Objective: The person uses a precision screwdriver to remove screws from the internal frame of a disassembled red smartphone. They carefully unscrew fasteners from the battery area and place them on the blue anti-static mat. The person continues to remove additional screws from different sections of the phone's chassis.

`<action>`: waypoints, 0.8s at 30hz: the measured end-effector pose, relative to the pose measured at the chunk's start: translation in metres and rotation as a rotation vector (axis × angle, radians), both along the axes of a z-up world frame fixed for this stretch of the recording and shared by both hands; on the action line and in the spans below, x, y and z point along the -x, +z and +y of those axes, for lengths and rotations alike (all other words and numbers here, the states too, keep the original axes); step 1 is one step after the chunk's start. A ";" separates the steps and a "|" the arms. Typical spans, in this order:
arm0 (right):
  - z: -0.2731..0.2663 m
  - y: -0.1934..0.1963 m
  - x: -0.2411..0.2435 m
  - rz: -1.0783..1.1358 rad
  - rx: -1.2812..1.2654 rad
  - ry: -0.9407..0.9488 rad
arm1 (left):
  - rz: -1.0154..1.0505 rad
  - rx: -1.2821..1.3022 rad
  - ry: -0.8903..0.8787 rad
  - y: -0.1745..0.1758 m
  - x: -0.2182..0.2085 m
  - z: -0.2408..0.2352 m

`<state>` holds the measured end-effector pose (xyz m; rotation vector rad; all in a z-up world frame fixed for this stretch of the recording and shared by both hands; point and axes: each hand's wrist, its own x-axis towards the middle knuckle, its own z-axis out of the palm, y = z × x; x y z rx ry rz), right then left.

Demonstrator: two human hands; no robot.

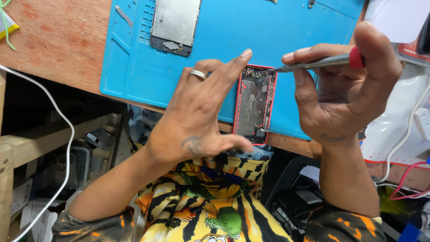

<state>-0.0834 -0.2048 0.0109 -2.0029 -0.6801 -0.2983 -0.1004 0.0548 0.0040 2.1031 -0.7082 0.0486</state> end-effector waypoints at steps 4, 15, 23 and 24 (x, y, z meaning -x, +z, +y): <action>-0.007 -0.004 0.004 0.032 -0.049 -0.018 | 0.009 0.092 0.119 -0.006 -0.007 -0.009; 0.002 0.009 0.002 0.245 -0.170 -0.257 | -0.025 0.219 0.146 -0.009 -0.022 -0.022; -0.019 0.024 -0.007 0.128 -0.163 -0.455 | -0.103 0.177 0.139 0.002 -0.033 -0.034; -0.027 0.025 -0.008 0.090 -0.156 -0.468 | -0.139 0.165 0.132 0.003 -0.036 -0.037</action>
